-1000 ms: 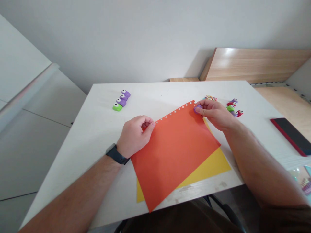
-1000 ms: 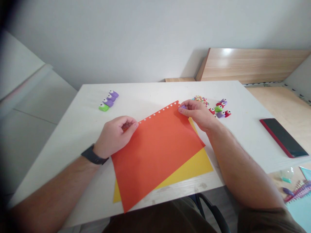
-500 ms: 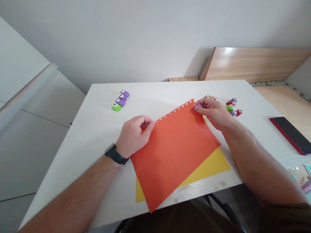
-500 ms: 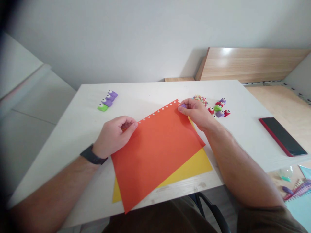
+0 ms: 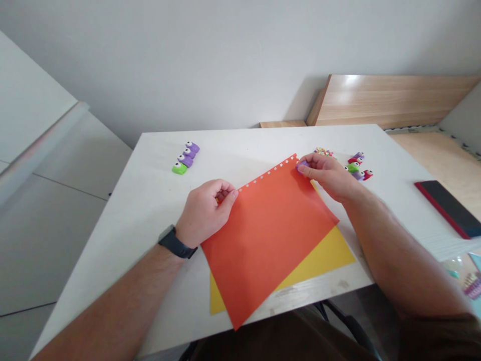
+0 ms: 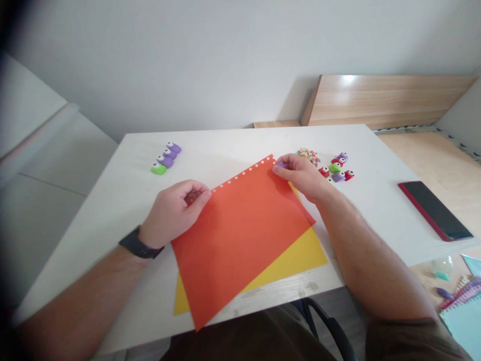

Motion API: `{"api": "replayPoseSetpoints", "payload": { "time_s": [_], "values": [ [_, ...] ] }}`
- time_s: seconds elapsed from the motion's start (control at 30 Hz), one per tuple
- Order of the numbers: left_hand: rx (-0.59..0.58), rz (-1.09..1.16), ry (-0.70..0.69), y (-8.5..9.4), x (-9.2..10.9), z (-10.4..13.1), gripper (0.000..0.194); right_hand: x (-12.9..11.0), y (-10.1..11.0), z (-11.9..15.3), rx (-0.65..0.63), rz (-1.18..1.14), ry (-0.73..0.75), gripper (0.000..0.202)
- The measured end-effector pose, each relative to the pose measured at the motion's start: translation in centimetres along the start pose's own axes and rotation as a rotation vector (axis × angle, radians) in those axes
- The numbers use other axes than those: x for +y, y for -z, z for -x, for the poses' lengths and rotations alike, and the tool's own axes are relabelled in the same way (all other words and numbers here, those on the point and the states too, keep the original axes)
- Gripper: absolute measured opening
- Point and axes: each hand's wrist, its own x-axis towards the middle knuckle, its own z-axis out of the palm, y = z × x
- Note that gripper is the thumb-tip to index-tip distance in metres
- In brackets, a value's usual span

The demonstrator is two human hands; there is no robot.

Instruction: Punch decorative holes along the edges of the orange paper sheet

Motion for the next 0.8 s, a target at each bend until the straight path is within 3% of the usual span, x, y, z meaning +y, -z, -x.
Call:
{"api": "replayPoseSetpoints", "payload": {
  "time_s": [0.27, 0.43, 0.6, 0.8],
  "values": [
    [-0.195, 0.141, 0.068, 0.6, 0.6, 0.4, 0.023, -0.7, 0.1, 0.4, -0.045, 0.006, -0.033, 0.033],
    [-0.398, 0.317, 0.128, 0.9, 0.8, 0.5, 0.025, -1.2, -0.1, 0.8, -0.113, -0.003, -0.062, 0.034],
    [-0.598, 0.487, 0.276, 1.2, 1.3, 0.6, 0.045, -1.6, -0.1, 0.9, -0.191, -0.034, -0.043, 0.035],
    [-0.633, 0.543, 0.191, 0.6, 2.1, 1.0, 0.04, -2.3, -1.9, 1.8, -0.385, -0.03, 0.044, 0.034]
  ]
}}
